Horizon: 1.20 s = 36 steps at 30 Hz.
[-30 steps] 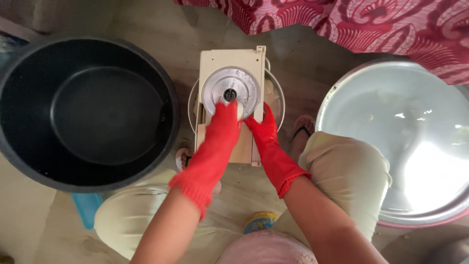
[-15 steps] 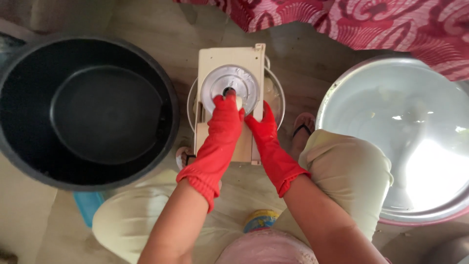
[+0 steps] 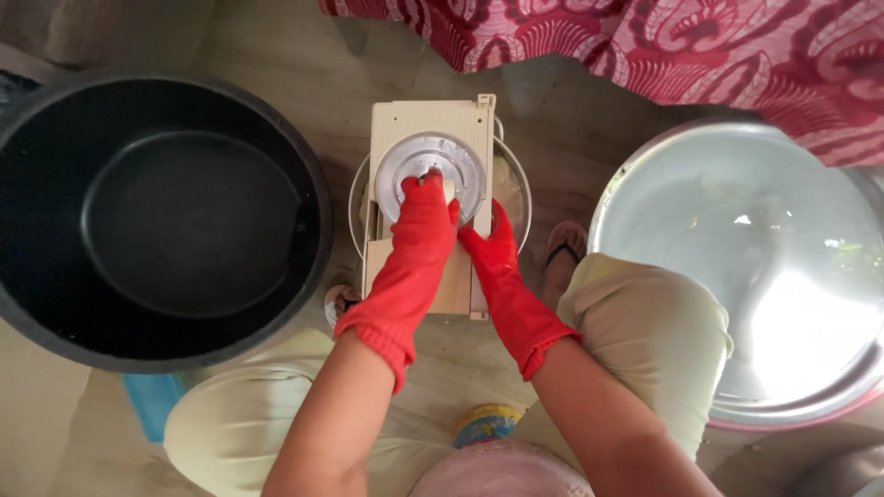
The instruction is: Grating a vegetable using a manual slicer while wearing protective gloves.
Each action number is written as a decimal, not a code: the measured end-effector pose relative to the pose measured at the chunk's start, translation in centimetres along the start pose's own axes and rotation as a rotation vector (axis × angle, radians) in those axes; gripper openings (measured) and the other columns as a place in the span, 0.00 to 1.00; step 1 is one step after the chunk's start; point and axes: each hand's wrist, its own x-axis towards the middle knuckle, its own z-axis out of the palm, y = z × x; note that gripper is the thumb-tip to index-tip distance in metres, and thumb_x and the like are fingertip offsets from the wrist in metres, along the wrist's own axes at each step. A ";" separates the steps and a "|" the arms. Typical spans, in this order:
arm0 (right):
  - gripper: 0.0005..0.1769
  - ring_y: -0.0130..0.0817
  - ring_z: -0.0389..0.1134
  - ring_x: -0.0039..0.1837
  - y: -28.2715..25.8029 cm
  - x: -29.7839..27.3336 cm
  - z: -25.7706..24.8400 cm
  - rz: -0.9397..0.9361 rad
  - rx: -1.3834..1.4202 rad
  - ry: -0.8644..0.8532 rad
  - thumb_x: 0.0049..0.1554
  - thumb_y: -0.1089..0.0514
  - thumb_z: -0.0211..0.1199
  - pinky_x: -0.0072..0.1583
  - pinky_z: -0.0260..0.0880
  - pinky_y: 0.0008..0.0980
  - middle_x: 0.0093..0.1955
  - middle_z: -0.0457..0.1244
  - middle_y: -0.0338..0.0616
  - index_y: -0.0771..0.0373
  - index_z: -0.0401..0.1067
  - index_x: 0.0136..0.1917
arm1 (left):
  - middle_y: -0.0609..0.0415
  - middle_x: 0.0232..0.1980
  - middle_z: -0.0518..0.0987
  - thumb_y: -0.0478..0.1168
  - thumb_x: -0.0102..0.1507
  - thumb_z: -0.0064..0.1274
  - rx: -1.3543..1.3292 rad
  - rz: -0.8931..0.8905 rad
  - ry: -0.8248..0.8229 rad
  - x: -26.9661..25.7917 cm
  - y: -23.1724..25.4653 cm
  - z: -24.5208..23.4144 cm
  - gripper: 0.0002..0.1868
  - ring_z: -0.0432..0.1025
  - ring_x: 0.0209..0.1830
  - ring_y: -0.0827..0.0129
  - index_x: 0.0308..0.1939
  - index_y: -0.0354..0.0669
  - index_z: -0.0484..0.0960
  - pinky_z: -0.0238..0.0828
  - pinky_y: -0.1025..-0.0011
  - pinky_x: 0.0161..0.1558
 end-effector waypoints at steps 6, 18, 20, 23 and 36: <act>0.49 0.56 0.57 0.77 0.0 0.7 0.9 0.025 0.091 0.011 0.53 0.48 0.75 0.71 0.66 0.49 0.77 0.55 0.58 0.53 0.53 0.81 | 0.38 0.67 0.65 0.42 0.70 0.47 -0.008 -0.030 -0.213 -11.4 -0.7 -4.1 0.28 0.72 0.64 0.41 0.74 0.49 0.64 0.70 0.34 0.58; 0.48 0.57 0.59 0.75 -0.7 -0.4 0.5 -0.053 0.003 -0.018 0.52 0.48 0.73 0.71 0.67 0.52 0.75 0.57 0.61 0.57 0.54 0.80 | 0.47 0.71 0.70 0.57 0.68 0.45 -0.459 -0.357 -0.072 -4.0 1.7 -2.4 0.31 0.73 0.65 0.50 0.73 0.59 0.60 0.62 0.45 0.70; 0.50 0.57 0.57 0.77 0.0 0.6 0.7 -0.024 0.095 -0.021 0.53 0.47 0.74 0.72 0.66 0.50 0.77 0.55 0.61 0.56 0.52 0.81 | 0.36 0.72 0.63 0.47 0.70 0.46 -0.046 -0.028 -0.118 -9.1 2.6 -5.7 0.28 0.71 0.66 0.39 0.74 0.51 0.63 0.69 0.33 0.61; 0.51 0.55 0.57 0.77 1.3 1.7 1.1 0.001 0.093 0.000 0.52 0.48 0.76 0.72 0.65 0.49 0.77 0.55 0.58 0.54 0.53 0.80 | 0.37 0.69 0.64 0.45 0.70 0.48 0.030 -0.016 -0.183 -12.2 -0.5 -4.2 0.28 0.73 0.63 0.39 0.74 0.49 0.64 0.68 0.29 0.56; 0.50 0.55 0.56 0.77 0.8 1.1 0.7 -0.023 0.057 -0.017 0.52 0.47 0.74 0.74 0.64 0.50 0.77 0.55 0.59 0.56 0.53 0.80 | 0.41 0.73 0.58 0.45 0.69 0.50 0.006 -0.004 -0.098 -6.4 0.4 -4.0 0.34 0.72 0.64 0.42 0.78 0.58 0.55 0.69 0.32 0.58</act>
